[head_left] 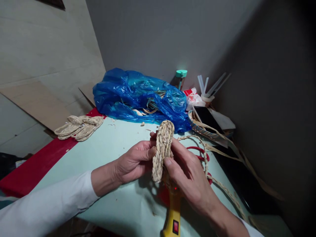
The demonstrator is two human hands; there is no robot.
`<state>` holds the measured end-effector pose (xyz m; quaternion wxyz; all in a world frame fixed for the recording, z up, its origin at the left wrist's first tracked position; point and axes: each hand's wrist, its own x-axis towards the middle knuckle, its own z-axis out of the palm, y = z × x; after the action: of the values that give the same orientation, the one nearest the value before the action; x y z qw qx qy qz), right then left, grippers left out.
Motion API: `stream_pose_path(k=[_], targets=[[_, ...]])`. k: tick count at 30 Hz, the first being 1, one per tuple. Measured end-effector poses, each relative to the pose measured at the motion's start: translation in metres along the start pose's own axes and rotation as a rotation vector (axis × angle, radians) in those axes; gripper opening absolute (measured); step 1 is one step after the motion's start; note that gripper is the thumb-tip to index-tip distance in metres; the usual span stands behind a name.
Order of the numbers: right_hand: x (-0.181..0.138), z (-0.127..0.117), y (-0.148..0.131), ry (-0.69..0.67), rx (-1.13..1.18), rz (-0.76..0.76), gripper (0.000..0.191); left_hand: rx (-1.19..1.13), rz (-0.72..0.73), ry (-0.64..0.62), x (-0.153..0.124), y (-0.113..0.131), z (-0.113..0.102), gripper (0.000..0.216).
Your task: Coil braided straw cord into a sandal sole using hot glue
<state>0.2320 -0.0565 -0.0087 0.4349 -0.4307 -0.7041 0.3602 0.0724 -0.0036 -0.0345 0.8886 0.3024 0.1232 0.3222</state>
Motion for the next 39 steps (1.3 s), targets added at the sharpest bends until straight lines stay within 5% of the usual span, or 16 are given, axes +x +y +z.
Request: stream_pose_path(k=[7,14,18,22,39], targets=[[0.001,-0.001,-0.002,-0.053,0.014,0.029,0.026,0.037,0.024,0.006,-0.002,0.000,-0.001,0.033],[-0.004,0.000,0.004,-0.003,0.133,0.020,0.068,0.078,0.074,-0.008,0.000,0.009,0.000,0.026],[0.000,-0.003,0.012,0.287,0.400,-0.106,0.047,0.090,0.163,0.048,0.002,0.015,-0.003,0.016],[0.006,-0.008,0.017,0.469,0.433,-0.044,0.010,0.095,0.176,0.077,0.001,0.019,-0.003,0.016],[-0.003,-0.005,0.014,0.217,0.346,0.141,0.039,0.077,0.258,0.158,-0.002,0.028,0.001,0.016]])
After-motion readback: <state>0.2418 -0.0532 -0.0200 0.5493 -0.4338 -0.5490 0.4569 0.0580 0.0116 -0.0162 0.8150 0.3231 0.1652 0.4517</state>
